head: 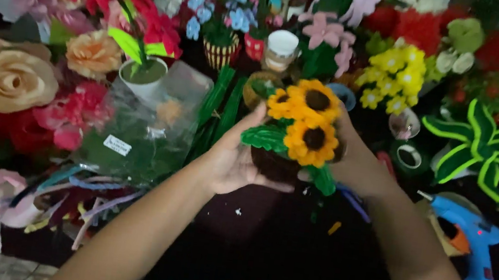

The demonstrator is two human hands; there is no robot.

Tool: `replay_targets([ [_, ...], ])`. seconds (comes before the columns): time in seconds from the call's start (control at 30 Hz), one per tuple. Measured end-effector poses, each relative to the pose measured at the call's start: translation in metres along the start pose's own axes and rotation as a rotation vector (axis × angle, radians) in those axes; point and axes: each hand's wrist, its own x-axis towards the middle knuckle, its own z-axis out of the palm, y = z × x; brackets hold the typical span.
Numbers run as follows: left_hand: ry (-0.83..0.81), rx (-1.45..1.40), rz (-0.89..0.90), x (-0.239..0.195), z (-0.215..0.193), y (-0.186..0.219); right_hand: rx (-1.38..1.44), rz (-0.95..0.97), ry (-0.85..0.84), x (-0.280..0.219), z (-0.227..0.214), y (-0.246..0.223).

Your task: The person is assembling a small decorative flower pot by gluing a foam base inside and then attaching artificial sunflowers and greenery.

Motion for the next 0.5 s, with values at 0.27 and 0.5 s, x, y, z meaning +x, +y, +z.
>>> replay_targets([
  [0.27,0.132,-0.286,0.21,0.036,-0.013,0.012,-0.189,-0.525,0.116,0.016,-0.001,0.003],
  [0.5,0.213,-0.338,0.277,0.038,-0.005,0.001,-0.294,-0.614,0.447,0.02,0.015,0.035],
])
